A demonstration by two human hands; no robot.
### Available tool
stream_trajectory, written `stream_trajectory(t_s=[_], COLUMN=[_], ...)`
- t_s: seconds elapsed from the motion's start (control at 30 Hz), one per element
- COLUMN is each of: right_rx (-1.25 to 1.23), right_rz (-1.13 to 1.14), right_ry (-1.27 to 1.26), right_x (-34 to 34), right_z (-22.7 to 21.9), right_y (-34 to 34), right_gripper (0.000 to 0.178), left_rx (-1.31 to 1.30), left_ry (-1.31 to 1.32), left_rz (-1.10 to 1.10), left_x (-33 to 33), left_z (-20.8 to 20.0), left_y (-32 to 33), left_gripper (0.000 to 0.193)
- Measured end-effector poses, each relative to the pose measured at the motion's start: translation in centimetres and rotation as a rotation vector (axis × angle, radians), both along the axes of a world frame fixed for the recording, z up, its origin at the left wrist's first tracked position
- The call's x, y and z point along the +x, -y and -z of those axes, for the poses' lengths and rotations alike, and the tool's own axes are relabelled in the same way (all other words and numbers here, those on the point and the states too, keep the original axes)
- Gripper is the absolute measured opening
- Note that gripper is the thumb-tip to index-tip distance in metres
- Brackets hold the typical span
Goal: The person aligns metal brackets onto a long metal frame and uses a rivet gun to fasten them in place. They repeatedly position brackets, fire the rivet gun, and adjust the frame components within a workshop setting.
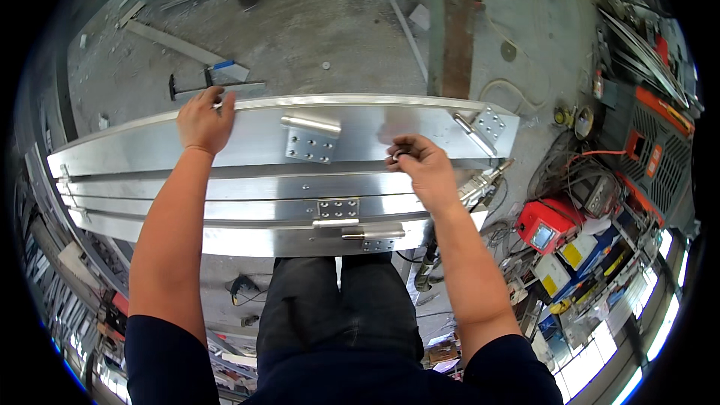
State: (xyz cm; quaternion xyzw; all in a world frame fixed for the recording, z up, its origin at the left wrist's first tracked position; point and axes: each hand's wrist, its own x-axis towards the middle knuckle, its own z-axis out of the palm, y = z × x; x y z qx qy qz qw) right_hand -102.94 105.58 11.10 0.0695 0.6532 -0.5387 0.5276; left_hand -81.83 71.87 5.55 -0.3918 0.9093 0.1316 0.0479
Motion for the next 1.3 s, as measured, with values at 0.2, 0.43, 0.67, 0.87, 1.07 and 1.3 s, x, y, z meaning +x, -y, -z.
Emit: stream_trajectory(t_s=[0.2,0.43,0.67,0.87,1.07,1.3], right_rx=[0.106,0.208,0.084,0.017,0.406,0.473], right_rz=[0.027,-0.195,-0.234,-0.283,-0.417,-0.730], right_ry=[-0.050,-0.296,-0.265,-0.092,-1.063,-1.287], right_x=[0.2,-0.7,0.8,-0.3,-7.4,-13.3], right_z=[-2.8,-4.5,-6.1,-5.5,-4.1,-0.3], right_y=[-1.2,-4.0,-2.9,-5.0,-8.0,-10.0], right_gripper=[0.020,0.015,0.016,0.019,0.050,0.080], left_rx=[0.015,0.480,1.384,1.543,1.376,1.137], left_ry=[-0.005,-0.532,-0.402,-0.301,-0.370,-0.351], left_rz=[-0.002,0.058,-0.108,-0.250,-0.340,-0.353], left_x=[-0.7,-4.3,-9.7,-10.0,-11.5,-16.1], left_z=[-0.7,-5.5,-10.1,-7.5,-6.5,-5.6], left_y=[-0.1,-9.4,-21.6,-22.8,-23.5,-24.0], left_gripper=[0.031,0.031,0.029,0.019,0.017,0.028])
